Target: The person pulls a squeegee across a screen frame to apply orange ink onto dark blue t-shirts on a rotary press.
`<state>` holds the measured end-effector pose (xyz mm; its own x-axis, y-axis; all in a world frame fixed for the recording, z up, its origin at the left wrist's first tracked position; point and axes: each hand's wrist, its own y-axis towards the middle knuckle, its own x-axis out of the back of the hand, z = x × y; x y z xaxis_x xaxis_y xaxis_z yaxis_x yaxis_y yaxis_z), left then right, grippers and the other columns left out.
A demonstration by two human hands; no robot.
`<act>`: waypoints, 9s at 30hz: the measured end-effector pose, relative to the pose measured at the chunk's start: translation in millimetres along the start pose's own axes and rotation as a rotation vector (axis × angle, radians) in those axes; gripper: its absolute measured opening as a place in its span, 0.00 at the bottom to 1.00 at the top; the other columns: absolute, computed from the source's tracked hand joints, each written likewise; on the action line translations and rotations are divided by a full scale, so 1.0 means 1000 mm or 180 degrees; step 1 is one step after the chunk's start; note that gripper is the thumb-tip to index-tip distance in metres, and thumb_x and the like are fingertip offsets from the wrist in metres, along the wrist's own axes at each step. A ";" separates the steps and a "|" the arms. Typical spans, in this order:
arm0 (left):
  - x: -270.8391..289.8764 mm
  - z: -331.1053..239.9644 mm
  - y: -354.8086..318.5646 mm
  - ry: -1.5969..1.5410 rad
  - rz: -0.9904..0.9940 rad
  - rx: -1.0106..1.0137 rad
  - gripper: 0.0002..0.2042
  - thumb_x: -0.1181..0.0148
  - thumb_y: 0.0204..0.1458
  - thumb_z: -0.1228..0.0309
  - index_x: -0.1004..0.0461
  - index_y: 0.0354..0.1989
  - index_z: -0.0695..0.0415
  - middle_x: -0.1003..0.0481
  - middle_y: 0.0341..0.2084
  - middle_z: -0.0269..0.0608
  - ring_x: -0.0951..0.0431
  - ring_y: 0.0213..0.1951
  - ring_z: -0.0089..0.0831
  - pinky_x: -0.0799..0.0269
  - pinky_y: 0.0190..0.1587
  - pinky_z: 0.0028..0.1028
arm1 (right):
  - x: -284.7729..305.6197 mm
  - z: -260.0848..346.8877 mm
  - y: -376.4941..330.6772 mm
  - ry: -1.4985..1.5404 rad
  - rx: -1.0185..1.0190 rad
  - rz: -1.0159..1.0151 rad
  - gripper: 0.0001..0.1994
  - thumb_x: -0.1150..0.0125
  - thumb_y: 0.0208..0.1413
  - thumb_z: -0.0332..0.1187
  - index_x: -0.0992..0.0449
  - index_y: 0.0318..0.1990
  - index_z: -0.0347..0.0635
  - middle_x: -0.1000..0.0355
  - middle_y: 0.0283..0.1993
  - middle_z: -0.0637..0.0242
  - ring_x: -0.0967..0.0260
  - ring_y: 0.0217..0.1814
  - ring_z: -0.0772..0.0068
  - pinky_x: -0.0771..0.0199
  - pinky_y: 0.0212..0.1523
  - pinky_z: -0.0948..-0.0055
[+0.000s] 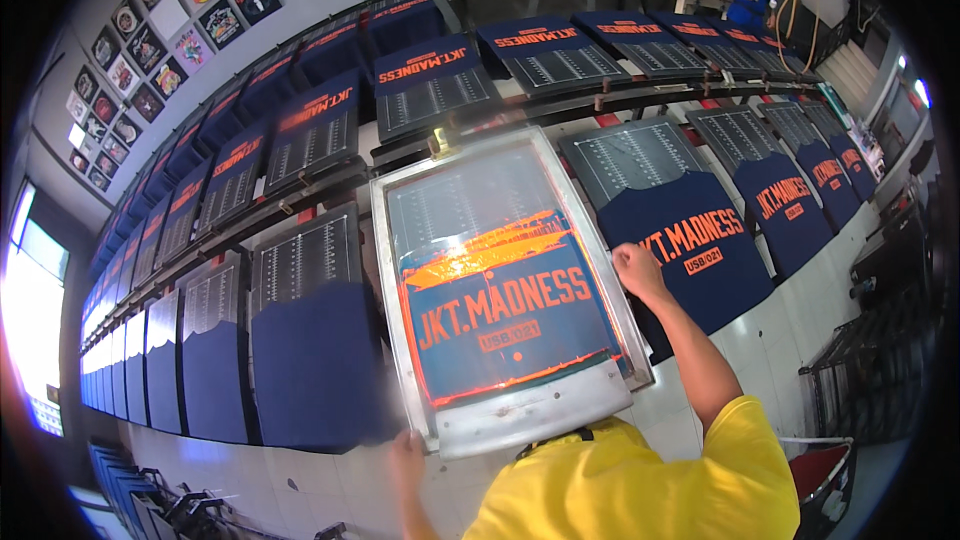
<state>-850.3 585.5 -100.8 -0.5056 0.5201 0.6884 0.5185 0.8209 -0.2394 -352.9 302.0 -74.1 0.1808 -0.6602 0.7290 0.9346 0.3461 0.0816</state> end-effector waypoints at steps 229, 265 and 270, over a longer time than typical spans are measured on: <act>-0.131 -0.069 -0.081 -0.2150 0.2475 0.0102 0.23 0.55 0.69 0.52 0.34 0.29 0.59 0.37 0.22 0.28 0.40 0.26 0.22 0.41 0.29 0.29 | -0.052 0.152 -0.067 -0.1175 0.3218 0.1577 0.14 0.28 0.41 0.37 0.23 0.35 0.44 0.25 0.34 0.64 0.25 0.40 0.58 0.25 0.41 0.58; -0.133 -0.067 -0.084 -0.2255 0.2203 0.0044 0.24 0.56 0.69 0.49 0.33 0.30 0.59 0.35 0.22 0.30 0.38 0.27 0.22 0.40 0.30 0.27 | -0.046 0.147 -0.031 -0.1478 0.2355 0.1226 0.13 0.30 0.44 0.36 0.23 0.37 0.45 0.23 0.37 0.63 0.24 0.42 0.56 0.25 0.44 0.56; -0.135 -0.056 -0.076 -0.1927 0.2435 -0.0005 0.25 0.56 0.69 0.49 0.33 0.29 0.59 0.36 0.20 0.29 0.39 0.26 0.22 0.41 0.30 0.28 | -0.030 0.141 -0.096 -0.1376 0.2386 0.1189 0.15 0.29 0.41 0.36 0.24 0.38 0.45 0.25 0.35 0.65 0.25 0.41 0.57 0.26 0.44 0.59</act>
<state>-782.9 439.8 -136.8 -0.3007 0.9460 -0.1210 0.8548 0.2111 -0.4741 -490.6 382.3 -7.8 0.1590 -0.1673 0.9730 0.3713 0.9233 0.0981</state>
